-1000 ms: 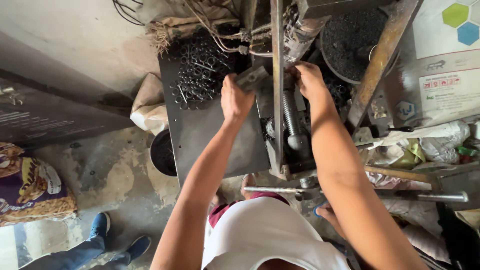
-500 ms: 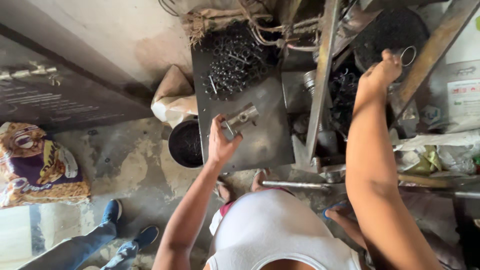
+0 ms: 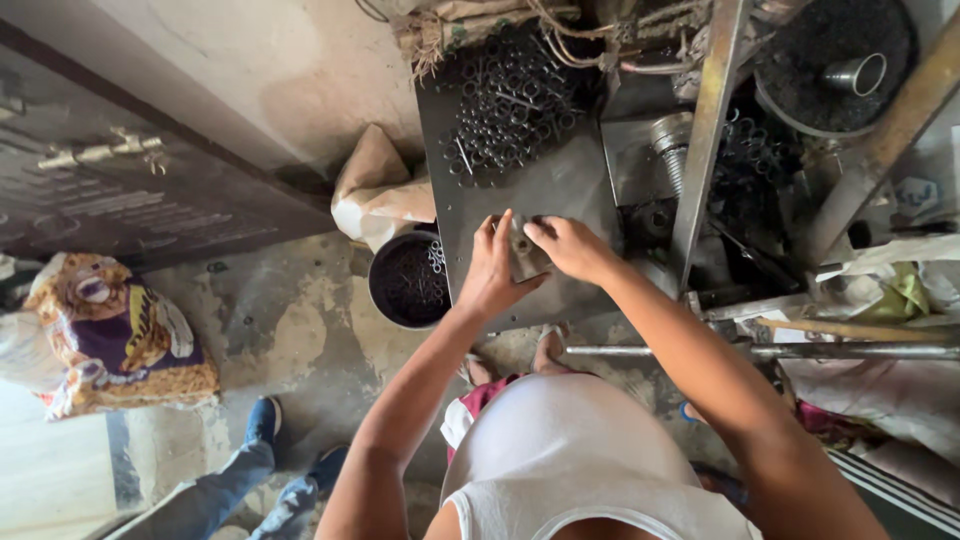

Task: The person operates a manual machine by placing small metal pieces into a slot and turning a crank to process them. The person repeats this action multiple times, handling the metal pieces one at a time.

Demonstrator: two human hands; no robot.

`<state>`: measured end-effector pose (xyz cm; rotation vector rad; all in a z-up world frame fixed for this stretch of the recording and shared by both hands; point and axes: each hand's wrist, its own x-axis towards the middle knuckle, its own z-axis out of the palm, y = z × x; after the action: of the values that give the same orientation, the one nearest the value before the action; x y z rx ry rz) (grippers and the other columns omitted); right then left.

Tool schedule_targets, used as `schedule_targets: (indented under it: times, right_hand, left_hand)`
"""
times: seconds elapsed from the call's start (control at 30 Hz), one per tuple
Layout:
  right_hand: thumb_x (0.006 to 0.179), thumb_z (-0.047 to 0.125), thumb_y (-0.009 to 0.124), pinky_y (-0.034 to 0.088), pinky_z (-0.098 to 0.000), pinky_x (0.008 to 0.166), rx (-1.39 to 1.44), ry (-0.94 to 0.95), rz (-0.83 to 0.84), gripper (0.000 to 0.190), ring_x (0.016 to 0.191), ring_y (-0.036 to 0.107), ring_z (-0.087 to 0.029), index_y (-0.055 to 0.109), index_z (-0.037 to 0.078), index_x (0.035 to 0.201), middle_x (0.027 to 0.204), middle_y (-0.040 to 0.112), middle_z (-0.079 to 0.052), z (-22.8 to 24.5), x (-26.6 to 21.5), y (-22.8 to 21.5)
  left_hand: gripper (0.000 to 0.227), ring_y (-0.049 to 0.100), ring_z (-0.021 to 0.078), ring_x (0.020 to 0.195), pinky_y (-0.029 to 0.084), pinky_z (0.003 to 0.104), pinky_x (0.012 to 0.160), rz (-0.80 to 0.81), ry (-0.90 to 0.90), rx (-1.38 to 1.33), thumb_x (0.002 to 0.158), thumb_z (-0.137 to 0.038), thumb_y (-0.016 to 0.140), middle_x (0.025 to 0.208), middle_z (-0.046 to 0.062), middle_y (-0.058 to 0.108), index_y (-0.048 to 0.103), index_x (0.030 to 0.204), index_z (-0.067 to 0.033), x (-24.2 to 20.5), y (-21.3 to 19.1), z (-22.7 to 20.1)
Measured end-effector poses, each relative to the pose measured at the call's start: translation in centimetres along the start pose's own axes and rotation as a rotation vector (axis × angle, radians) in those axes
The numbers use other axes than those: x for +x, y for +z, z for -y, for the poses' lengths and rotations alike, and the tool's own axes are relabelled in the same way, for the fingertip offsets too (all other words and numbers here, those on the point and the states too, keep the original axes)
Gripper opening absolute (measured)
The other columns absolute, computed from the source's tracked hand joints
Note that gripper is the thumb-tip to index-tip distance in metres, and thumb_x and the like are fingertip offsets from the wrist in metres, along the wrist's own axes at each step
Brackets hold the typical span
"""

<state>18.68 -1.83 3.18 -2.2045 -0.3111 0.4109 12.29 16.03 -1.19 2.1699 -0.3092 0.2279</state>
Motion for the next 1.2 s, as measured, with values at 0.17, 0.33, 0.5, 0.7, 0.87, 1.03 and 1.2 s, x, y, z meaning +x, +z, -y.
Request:
schedule_targets:
  times: [0.17,0.33,0.5,0.7,0.87,1.03,1.2]
  right_hand:
    - [0.099,0.032,0.051,0.054,-0.0439,0.074,-0.021,0.356,0.085,0.04,0.084,0.074,-0.031,0.074,-0.001,0.102,0.093,0.076,-0.024,-6.5,6.0,-1.5]
    - [0.098,0.028,0.051,0.052,-0.0455,0.071,0.027,0.352,-0.079,0.038,0.082,0.071,-0.031,0.073,-0.003,0.1,0.091,0.073,-0.024,-9.6,7.1,-3.6]
    - [0.102,0.022,0.064,0.05,-0.0395,0.083,0.186,0.223,-0.185,0.032,0.096,0.065,-0.033,0.067,-0.008,0.113,0.105,0.068,-0.026,-8.4,1.3,-3.9]
    - [0.101,0.014,0.064,0.051,-0.0249,0.099,0.585,0.076,-0.344,0.034,0.113,0.067,-0.011,0.062,-0.001,0.132,0.124,0.072,-0.008,-5.0,-4.0,-4.1]
    - [0.103,0.014,0.063,0.053,-0.0221,0.091,0.597,0.052,-0.397,0.031,0.103,0.065,-0.007,0.065,-0.001,0.129,0.117,0.072,-0.005,-3.5,-4.7,-4.3]
    - [0.103,0.015,0.064,0.049,-0.0211,0.078,0.463,0.045,-0.35,0.029,0.088,0.06,-0.005,0.068,0.0,0.127,0.1,0.07,-0.002,-3.6,-7.9,-4.2]
    - [0.105,0.017,0.065,0.047,-0.0232,0.074,0.469,0.124,-0.295,0.027,0.084,0.058,-0.008,0.07,0.0,0.126,0.095,0.069,-0.006,-3.9,-9.0,-3.4]
  left_hand:
    - [0.123,0.045,0.0452,0.132,0.037,0.056,0.11,0.022,0.014,0.273,0.057,-0.033,0.097,0.141,0.026,0.043,0.03,0.157,-0.0079,4.6,2.8,-2.9]
    - [0.118,0.049,0.0358,0.127,0.04,0.052,0.107,0.262,0.001,0.52,0.061,-0.035,0.09,0.14,0.017,0.049,0.03,0.16,-0.0094,9.4,5.5,-3.4]
    - [0.105,0.047,0.0367,0.127,0.04,0.05,0.104,0.361,0.052,0.635,0.06,-0.044,0.089,0.138,0.019,0.049,0.04,0.148,-0.0143,10.1,6.6,-2.0]
    - [0.112,0.047,0.0383,0.125,0.042,0.05,0.1,0.459,0.01,0.603,0.062,-0.044,0.089,0.133,0.021,0.051,0.035,0.157,-0.0166,11.9,6.2,-2.3]
    - [0.109,0.047,0.0396,0.125,0.041,0.051,0.098,0.422,-0.001,0.587,0.061,-0.037,0.09,0.136,0.022,0.049,0.038,0.156,-0.0253,14.4,4.7,-4.5]
    - [0.104,0.046,0.0414,0.123,0.036,0.056,0.106,0.364,-0.078,0.526,0.068,-0.035,0.089,0.13,0.024,0.048,0.039,0.159,-0.0316,9.3,0.8,-6.0]
    - [0.104,0.045,0.0438,0.123,0.035,0.058,0.104,0.286,-0.017,0.583,0.063,-0.035,0.091,0.136,0.027,0.045,0.044,0.154,-0.0281,4.3,-0.8,-5.8]
